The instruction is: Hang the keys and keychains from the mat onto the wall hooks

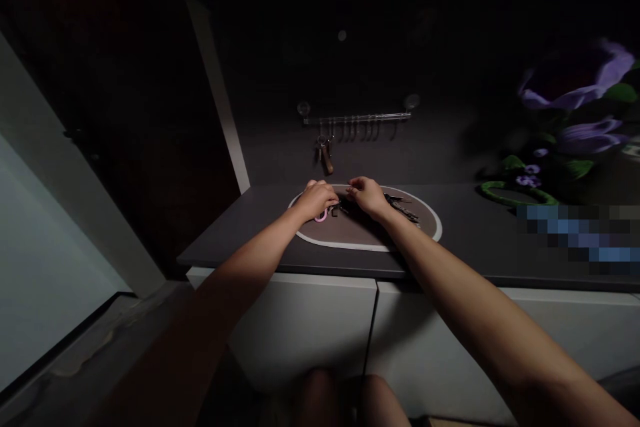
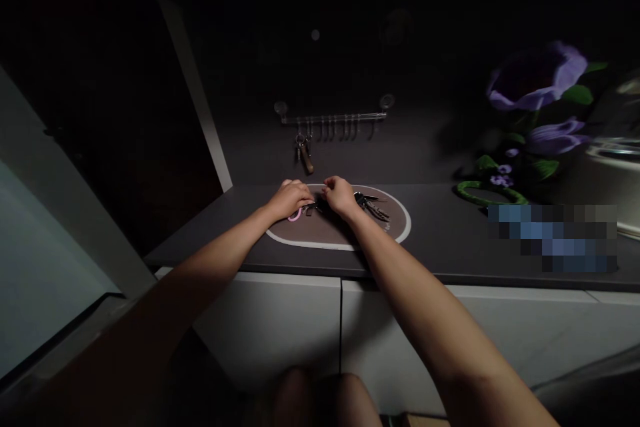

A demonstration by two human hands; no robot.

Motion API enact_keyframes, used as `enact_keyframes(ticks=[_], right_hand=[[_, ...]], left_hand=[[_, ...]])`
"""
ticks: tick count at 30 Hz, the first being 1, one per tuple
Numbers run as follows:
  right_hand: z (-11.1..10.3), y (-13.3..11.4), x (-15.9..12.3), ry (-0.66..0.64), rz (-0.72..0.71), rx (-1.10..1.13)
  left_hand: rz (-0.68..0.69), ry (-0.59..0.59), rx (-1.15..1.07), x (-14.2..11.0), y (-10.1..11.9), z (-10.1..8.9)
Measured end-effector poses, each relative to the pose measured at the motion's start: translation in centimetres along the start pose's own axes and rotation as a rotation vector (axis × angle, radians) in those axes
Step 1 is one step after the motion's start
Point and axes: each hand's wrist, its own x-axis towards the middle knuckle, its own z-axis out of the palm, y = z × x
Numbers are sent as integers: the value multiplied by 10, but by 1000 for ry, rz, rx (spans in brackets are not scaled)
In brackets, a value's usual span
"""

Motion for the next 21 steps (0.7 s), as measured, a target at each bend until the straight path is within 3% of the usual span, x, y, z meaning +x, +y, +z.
enact_keyframes(ticks=[10, 15, 21], right_hand=[[-11, -4, -8, -142, -92, -407], [-9, -3, -14, -183, -224, -503], [-6, -4, -17, -211, -278, -558]], left_hand=[[133, -134, 495, -2, 4, -5], [90, -90, 485, -5, 2, -7], [-80, 22, 306, -5, 3, -10]])
